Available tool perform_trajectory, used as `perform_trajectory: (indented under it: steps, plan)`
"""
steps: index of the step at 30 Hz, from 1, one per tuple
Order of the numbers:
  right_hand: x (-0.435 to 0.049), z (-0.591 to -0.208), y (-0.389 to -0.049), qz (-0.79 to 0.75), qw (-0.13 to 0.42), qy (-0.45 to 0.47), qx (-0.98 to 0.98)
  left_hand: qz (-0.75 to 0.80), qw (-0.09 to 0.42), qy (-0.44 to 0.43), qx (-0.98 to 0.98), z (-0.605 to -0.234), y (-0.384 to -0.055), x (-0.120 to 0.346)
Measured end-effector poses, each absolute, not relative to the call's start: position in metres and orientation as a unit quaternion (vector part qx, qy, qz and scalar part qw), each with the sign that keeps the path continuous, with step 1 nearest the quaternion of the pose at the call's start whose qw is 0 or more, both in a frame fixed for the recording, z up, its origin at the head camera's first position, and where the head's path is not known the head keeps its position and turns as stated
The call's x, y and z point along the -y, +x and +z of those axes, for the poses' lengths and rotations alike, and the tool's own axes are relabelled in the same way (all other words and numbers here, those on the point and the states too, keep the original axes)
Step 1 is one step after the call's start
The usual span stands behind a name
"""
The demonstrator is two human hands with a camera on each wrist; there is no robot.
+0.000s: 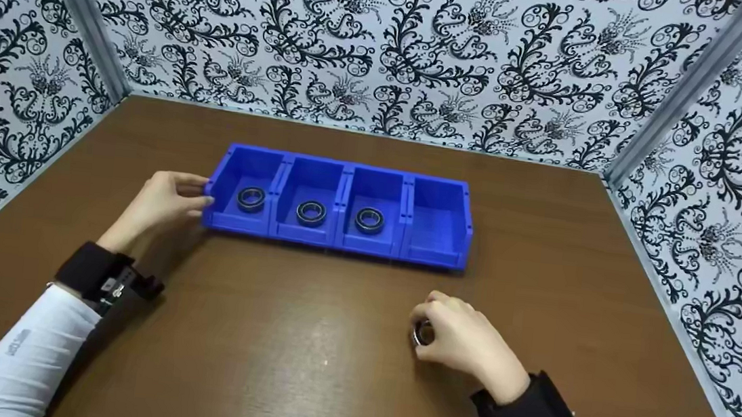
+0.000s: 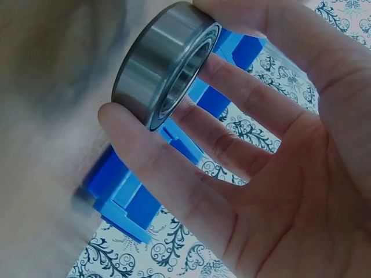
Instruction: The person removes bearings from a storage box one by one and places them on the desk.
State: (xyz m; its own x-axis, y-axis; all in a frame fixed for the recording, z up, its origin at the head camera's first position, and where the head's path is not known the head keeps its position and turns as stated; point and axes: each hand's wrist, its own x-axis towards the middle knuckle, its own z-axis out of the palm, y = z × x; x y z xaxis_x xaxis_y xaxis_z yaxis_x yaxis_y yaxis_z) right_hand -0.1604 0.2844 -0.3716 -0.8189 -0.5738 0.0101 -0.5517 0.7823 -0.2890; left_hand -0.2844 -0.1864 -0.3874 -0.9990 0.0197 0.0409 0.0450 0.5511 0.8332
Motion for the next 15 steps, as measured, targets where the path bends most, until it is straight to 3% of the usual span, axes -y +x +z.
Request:
perform_trajectory:
  steps: [15]
  plan:
    - [-0.286,-0.383,-0.160,-0.139,0.058,-0.300,-0.942,-0.480,0.006,-0.017,0.877,-0.387,-0.284,0.187]
